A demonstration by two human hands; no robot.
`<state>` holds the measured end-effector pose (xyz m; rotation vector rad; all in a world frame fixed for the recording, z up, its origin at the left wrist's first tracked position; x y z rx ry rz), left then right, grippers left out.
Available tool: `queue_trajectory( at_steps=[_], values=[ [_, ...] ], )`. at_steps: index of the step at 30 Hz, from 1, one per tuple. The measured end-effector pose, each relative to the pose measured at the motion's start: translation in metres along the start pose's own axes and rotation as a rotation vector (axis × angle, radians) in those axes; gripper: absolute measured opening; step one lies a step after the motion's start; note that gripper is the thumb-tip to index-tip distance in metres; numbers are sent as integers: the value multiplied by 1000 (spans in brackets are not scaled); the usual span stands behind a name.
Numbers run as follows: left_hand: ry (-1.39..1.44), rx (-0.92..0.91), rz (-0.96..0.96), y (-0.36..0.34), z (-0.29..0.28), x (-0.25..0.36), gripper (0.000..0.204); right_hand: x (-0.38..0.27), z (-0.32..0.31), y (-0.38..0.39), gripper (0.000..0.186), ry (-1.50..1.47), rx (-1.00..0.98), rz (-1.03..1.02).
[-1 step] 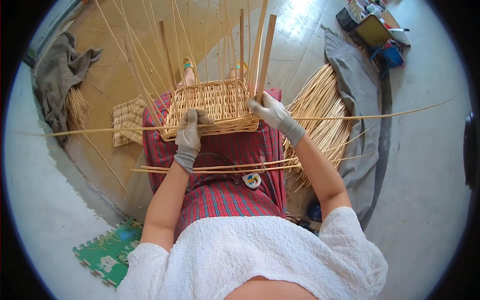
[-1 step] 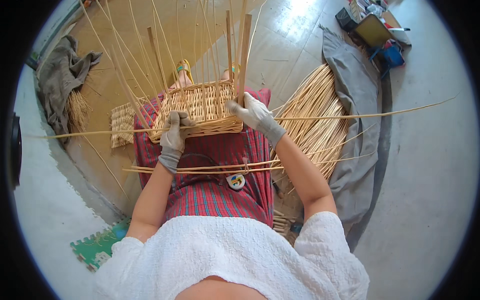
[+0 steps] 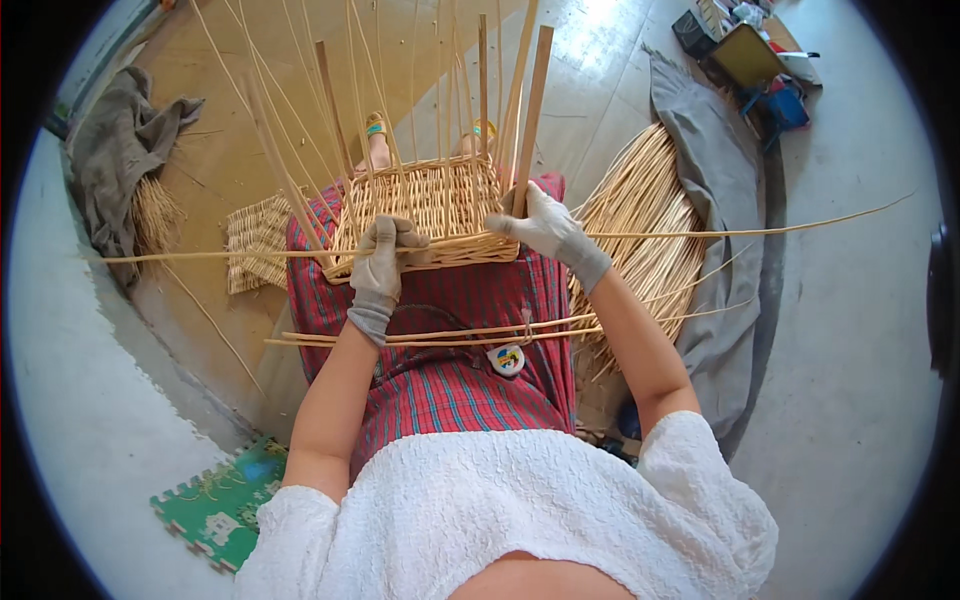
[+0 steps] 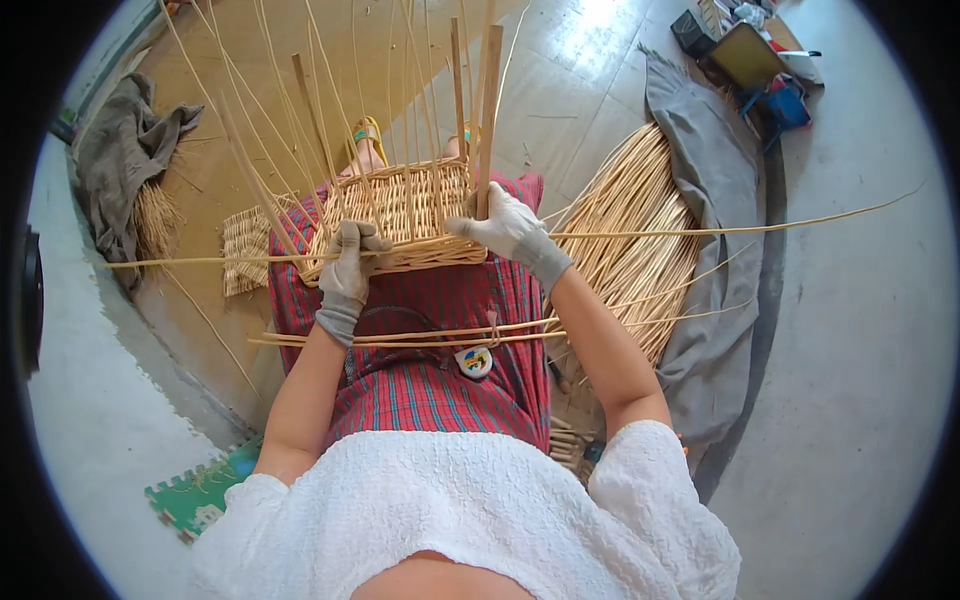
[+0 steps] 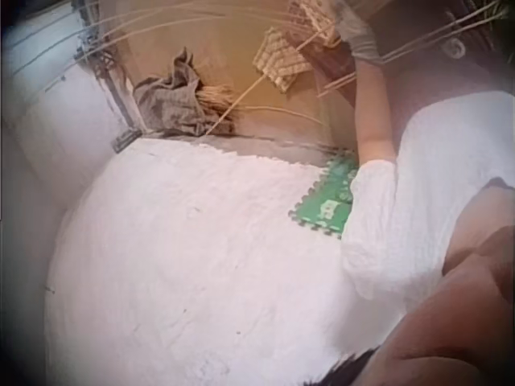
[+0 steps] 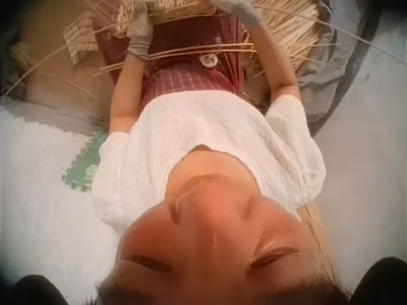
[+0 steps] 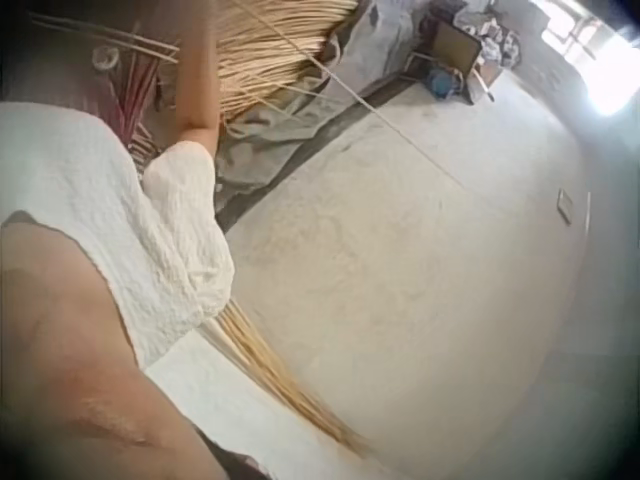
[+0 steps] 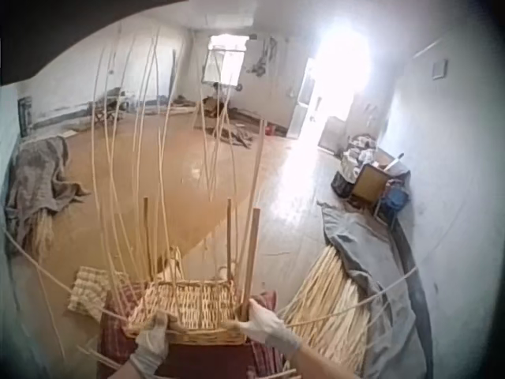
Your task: The person sits on the floor and weaves a basket using thin bamboo strips. They interlace the strips through a vertical frame, occasionally measure the structure with a tape measure, and use a hammer to secure the weave.
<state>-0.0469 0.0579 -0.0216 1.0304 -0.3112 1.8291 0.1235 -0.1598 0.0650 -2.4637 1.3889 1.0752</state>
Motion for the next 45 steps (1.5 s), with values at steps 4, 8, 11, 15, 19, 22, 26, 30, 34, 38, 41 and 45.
queue_trajectory(
  at_steps=[4,8,11,15,19,22,26,30,34,38,41,45],
  values=[
    [-219,-75,-14,-11,6,19,38,-20,2,4,59,217,-42,74],
    [-609,-186,206,-38,101,59,39,-13,21,6,49,323,173,138],
    [-792,-322,380,-79,184,67,46,-1,41,-4,41,377,415,116],
    [-271,-441,70,-129,248,31,78,-5,47,-8,32,376,617,119],
    [-765,-656,265,-127,215,25,87,-5,38,-14,35,273,484,195],
    [-532,-579,352,-39,169,79,47,6,27,-15,40,189,297,258],
    [-2038,-627,661,-8,98,110,46,-12,22,-12,43,212,327,280],
    [-2172,-653,912,-29,55,108,56,-7,29,-12,53,269,376,223],
    [-2215,-423,740,-11,48,111,64,-46,21,26,60,164,758,-113],
    [-1917,-385,973,-11,39,106,73,-89,51,20,68,-66,596,-346],
    [-1795,-398,1078,8,31,113,62,-116,63,-27,66,107,185,-124],
    [-1701,-388,1105,18,-4,104,46,-149,76,-54,69,615,-135,-232]
  ],
)
Point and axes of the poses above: each hand's wrist, its own y-axis away from the middle knuckle, its own z-axis out of the palm, x = y × z, the point moved 4 cm from there along -y, towards the middle knuckle, and after that the axes turned 7 degrees about y, right-handed, at the moved point
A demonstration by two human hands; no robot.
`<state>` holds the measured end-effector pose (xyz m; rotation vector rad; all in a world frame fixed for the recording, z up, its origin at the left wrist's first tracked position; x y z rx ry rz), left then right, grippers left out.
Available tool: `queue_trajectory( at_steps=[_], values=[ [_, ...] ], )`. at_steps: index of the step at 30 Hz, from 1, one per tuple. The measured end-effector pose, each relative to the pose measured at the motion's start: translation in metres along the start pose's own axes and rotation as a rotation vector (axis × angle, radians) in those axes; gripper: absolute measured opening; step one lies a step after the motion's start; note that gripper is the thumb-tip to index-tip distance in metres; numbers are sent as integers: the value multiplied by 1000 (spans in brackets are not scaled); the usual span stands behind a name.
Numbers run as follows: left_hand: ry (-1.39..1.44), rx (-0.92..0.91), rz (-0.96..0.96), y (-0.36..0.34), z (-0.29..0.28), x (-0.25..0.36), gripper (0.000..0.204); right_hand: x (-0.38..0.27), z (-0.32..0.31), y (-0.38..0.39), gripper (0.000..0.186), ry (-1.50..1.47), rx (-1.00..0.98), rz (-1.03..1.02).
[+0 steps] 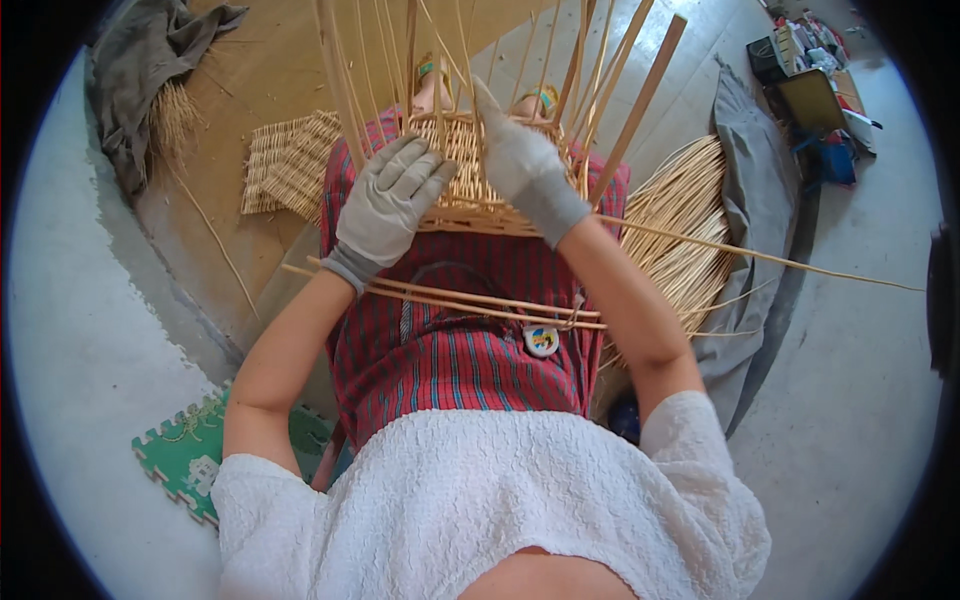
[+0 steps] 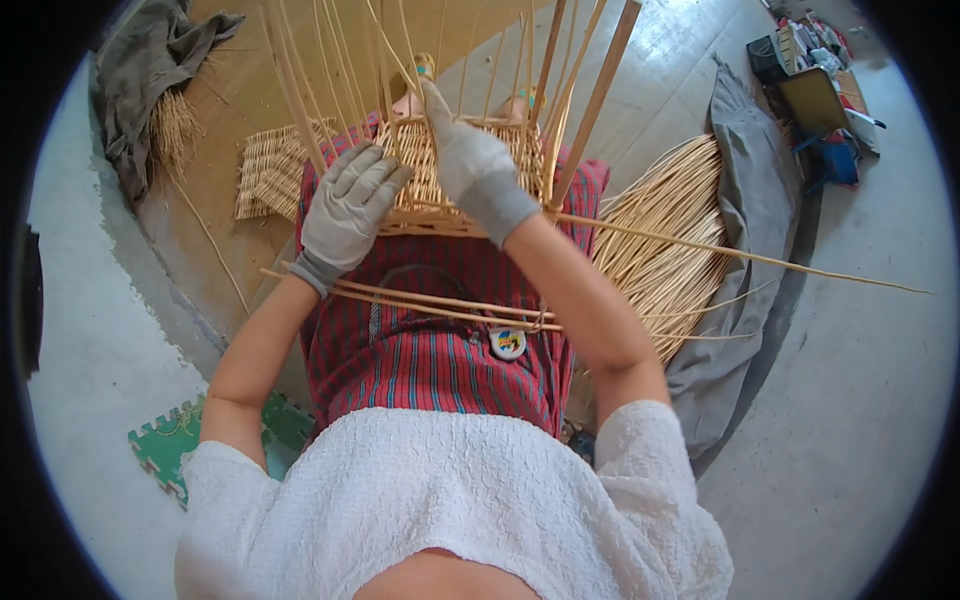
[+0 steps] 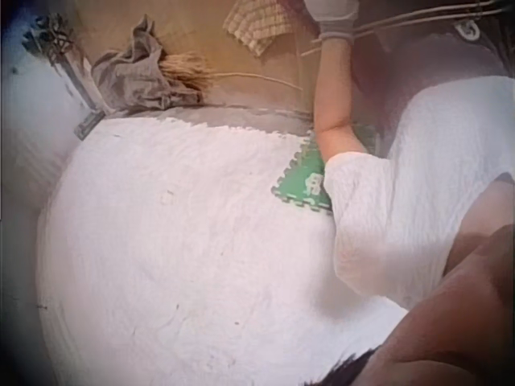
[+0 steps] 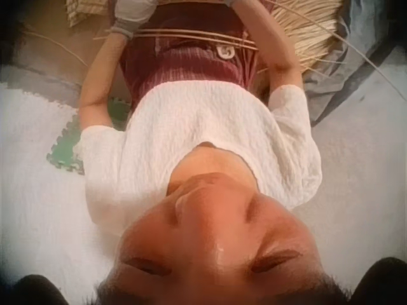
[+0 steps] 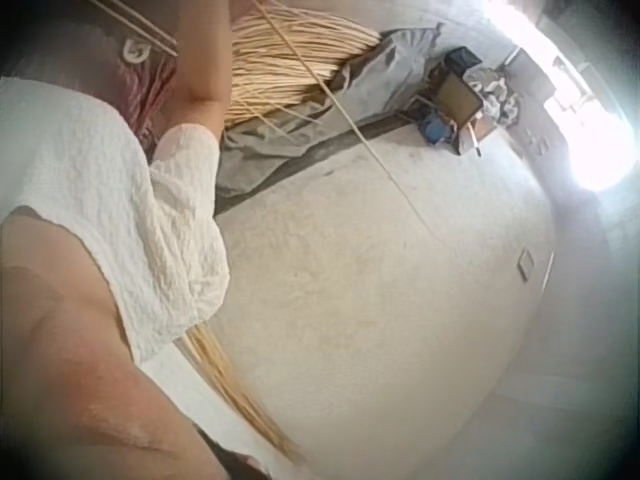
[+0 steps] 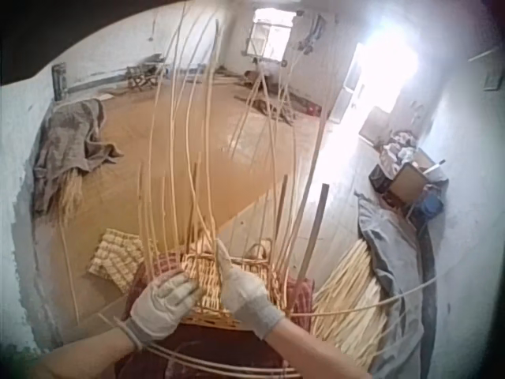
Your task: The person sits on the floor and weaves a basket using thin bamboo strips. They interlace the strips through a vertical frame, occasionally measure the structure with a tape measure, and use a hammer to secure the weave.
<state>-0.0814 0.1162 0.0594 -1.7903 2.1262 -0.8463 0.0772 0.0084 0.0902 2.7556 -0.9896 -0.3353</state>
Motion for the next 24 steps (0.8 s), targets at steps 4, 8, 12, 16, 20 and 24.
queue_trajectory(
  at_steps=[4,8,12,16,20,24],
  values=[
    [-159,-65,-8,-11,-22,-9,49,11,6,19,82,-84,366,-173],
    [-321,-233,-175,-10,-39,-21,46,2,-4,103,41,51,-140,-18],
    [-148,-323,-223,-16,-38,-17,46,30,95,157,30,-96,-117,-331],
    [217,-309,-198,7,-32,3,38,49,57,159,19,-281,342,38],
    [338,-259,-366,21,-28,-11,27,32,14,181,18,-292,928,-75],
    [792,-322,-483,47,-6,26,15,27,41,171,37,-1504,131,-104]
  ],
)
Point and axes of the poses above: each hand's wrist, its own y-axis away from the middle knuckle, its own z-axis out of the palm, x = y × z, the point moved 4 cm from there along -y, towards the middle knuckle, and after that the axes turned 7 degrees about y, right-handed, at the moved point
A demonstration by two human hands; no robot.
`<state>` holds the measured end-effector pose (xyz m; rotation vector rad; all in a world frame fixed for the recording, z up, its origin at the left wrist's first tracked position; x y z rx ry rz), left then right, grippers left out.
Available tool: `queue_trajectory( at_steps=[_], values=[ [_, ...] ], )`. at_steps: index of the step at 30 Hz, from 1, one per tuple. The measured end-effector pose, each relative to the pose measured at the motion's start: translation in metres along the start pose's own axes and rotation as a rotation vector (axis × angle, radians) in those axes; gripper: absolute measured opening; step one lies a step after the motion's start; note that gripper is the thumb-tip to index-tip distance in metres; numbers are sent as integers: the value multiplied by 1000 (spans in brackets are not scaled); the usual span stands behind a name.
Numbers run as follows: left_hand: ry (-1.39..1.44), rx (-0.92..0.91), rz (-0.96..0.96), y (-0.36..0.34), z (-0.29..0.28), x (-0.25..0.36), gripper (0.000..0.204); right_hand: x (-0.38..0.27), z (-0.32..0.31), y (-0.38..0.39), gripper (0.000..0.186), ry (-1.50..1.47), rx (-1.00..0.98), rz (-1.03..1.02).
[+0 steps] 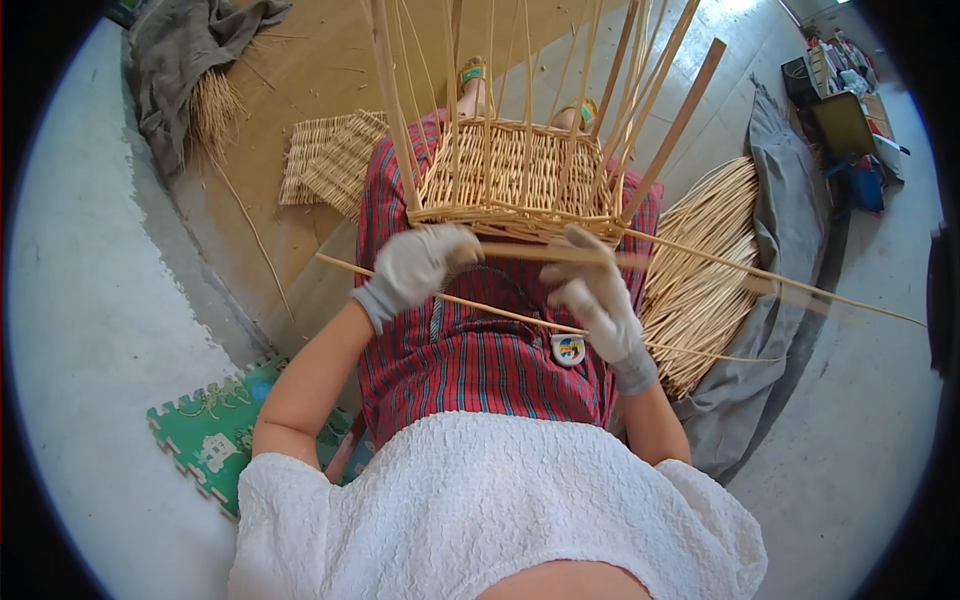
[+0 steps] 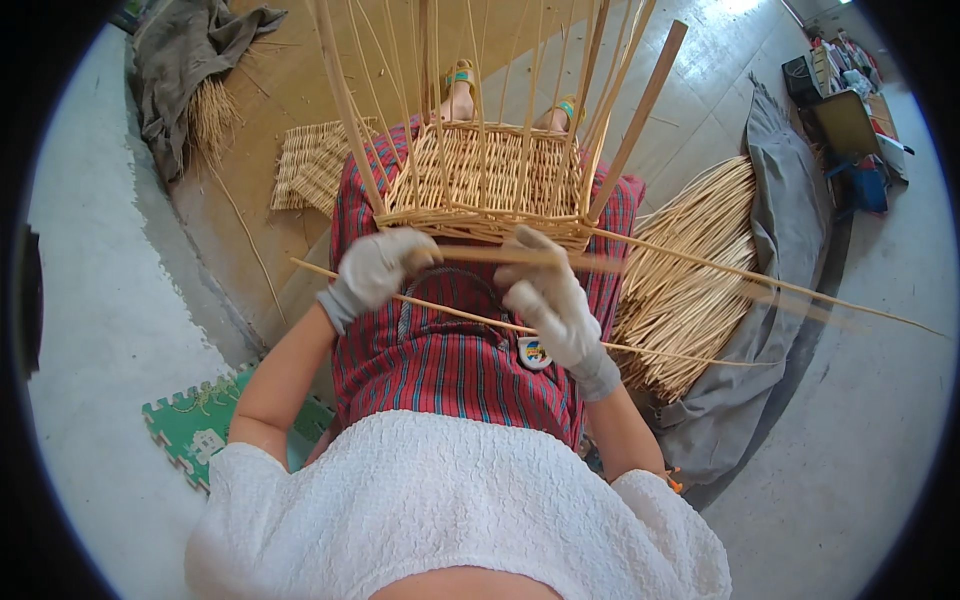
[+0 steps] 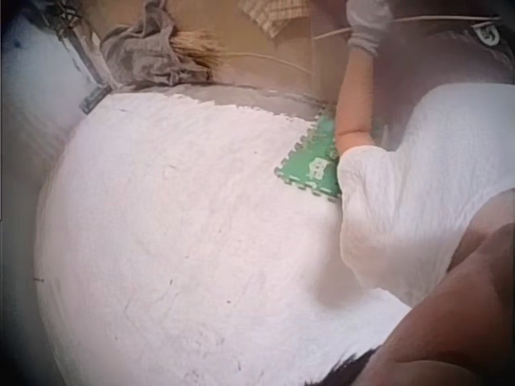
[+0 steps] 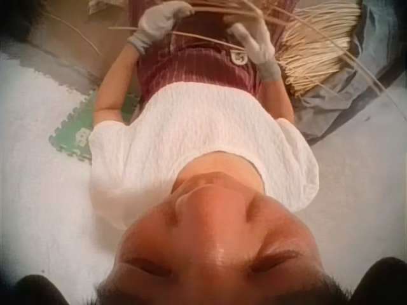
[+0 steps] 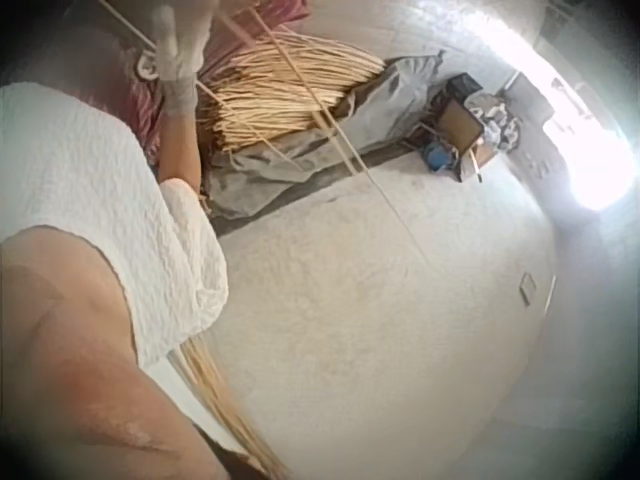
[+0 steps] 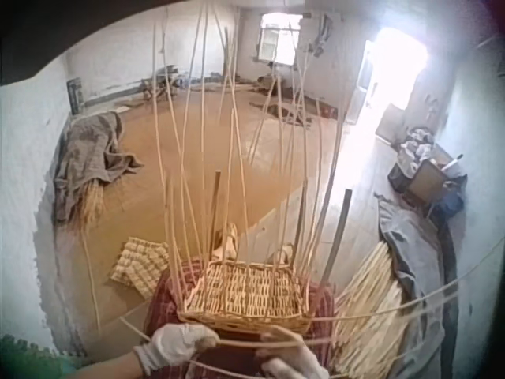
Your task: The person sits on the floor and weaves a basket using thin bamboo strips. They interlace the strips through a vertical frame, occasionally measure the structure with a tape measure, and use a hammer to secure the weave.
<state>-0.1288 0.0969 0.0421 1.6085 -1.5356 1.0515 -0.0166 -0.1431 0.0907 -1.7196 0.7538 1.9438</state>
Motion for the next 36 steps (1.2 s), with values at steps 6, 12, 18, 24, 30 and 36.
queue_trajectory(
  at_steps=[6,12,18,24,30,36],
  values=[
    [-425,252,72,-27,-17,20,47,-29,-47,-29,10,70,355,-241],
    [-685,225,2,-26,-27,-19,63,11,-65,-16,12,128,574,-188],
    [-504,311,-100,-21,-25,-21,67,25,-49,-17,15,112,524,-87],
    [-356,457,43,-38,-8,-3,86,50,-78,-46,16,62,417,95],
    [450,110,-579,-54,41,-17,72,56,-86,-46,15,146,365,56],
    [602,17,-568,-54,39,-28,35,39,-77,-46,12,101,270,-35]
  ],
)
Point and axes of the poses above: each hand's wrist, its own y-axis away from the middle knuckle, its own z-axis out of the palm, x = y × z, the point moved 4 cm from there along -y, towards the middle knuckle, and after that the axes turned 7 degrees about y, right-handed, at the moved point
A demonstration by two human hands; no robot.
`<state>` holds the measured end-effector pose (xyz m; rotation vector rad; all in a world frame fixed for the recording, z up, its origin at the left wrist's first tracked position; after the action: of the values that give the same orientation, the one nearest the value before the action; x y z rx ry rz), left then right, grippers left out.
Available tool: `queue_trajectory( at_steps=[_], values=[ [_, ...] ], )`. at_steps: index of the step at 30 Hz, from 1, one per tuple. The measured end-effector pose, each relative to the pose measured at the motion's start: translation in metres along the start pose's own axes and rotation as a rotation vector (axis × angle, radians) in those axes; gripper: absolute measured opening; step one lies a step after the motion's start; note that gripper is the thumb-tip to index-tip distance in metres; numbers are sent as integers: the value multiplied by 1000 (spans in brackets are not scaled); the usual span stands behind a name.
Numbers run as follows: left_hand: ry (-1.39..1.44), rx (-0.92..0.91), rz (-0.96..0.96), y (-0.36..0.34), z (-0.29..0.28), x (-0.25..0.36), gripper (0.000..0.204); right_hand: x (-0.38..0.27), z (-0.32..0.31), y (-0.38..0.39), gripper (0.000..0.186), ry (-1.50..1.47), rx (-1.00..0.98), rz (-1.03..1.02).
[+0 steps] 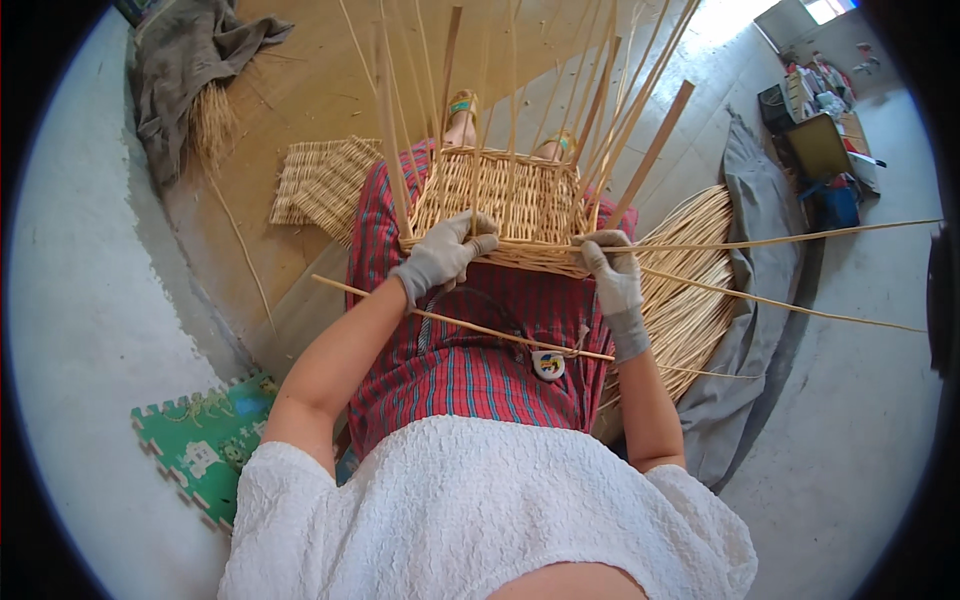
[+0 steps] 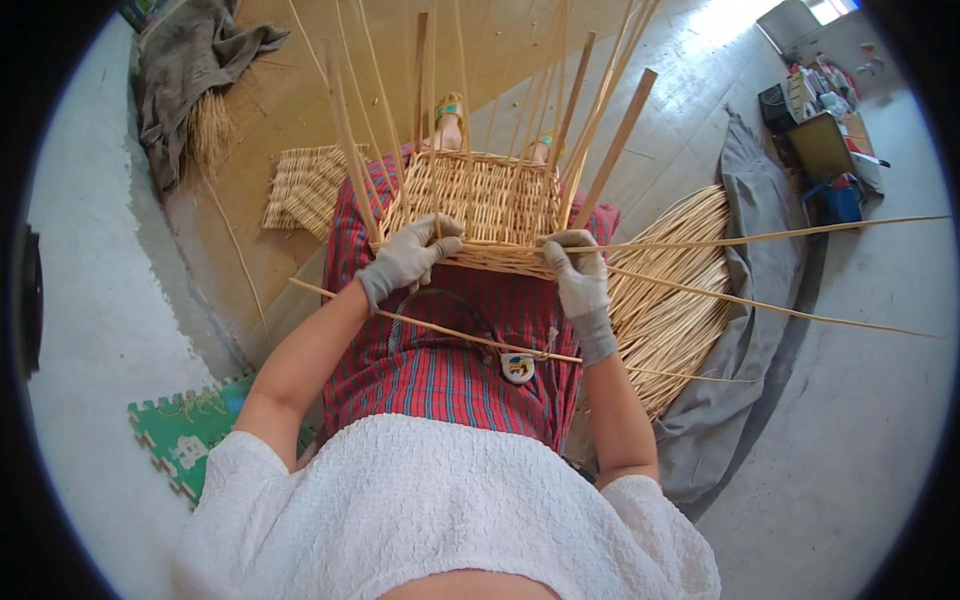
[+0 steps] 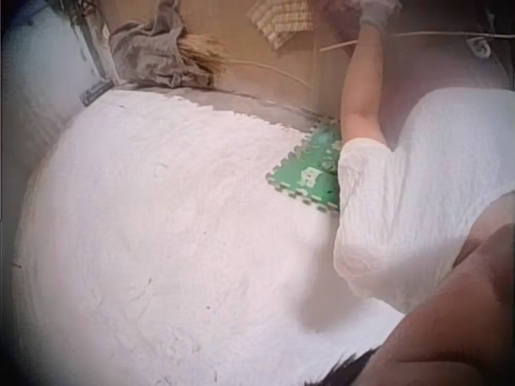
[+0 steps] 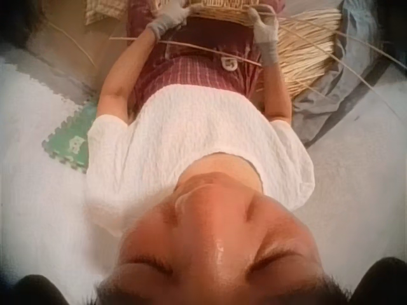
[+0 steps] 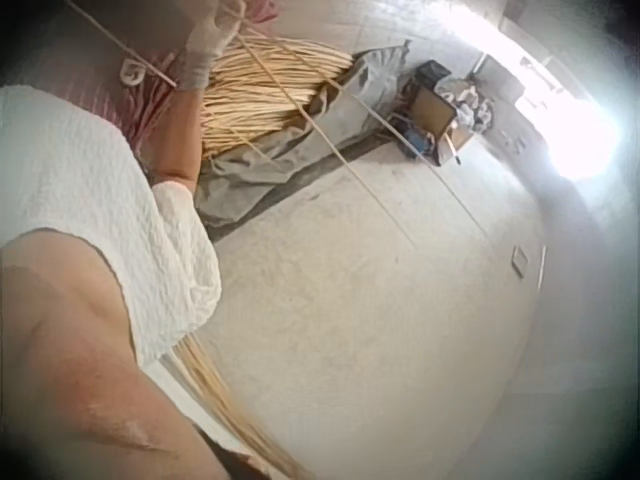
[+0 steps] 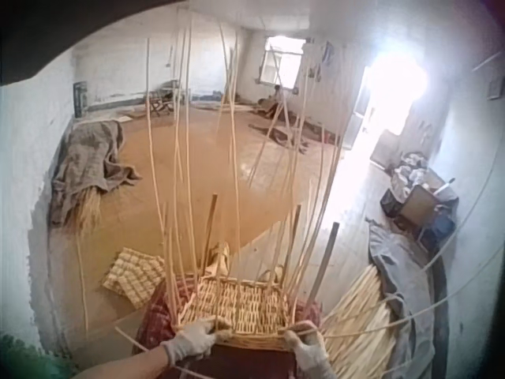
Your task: The person sits on the floor and weaves a basket using thin bamboo strips. They interlace the strips through a vertical frame, occasionally measure the structure with a tape measure, and use a hammer to secure the weave.
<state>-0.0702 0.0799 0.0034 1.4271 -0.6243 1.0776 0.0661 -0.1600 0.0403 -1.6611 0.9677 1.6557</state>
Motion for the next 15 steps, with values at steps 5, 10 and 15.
queue_trajectory(
  at_steps=[5,10,15],
  values=[
    [46,263,330,-12,12,-28,17,-67,55,-36,30,636,-81,-199],
    [-104,478,289,-22,21,-29,31,-78,145,-136,53,845,208,-942],
    [88,366,82,-11,13,-8,27,-50,168,-133,53,-14,286,-511]
  ],
)
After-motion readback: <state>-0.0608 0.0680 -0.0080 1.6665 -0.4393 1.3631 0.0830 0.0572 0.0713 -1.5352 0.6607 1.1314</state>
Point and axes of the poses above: each hand's wrist, its own y-axis away from the middle knuckle, its own z-axis out of the palm, x = y × z, the point moved 4 cm from there along -y, towards the middle knuckle, and after that the axes turned 7 degrees about y, right-handed, at the moved point
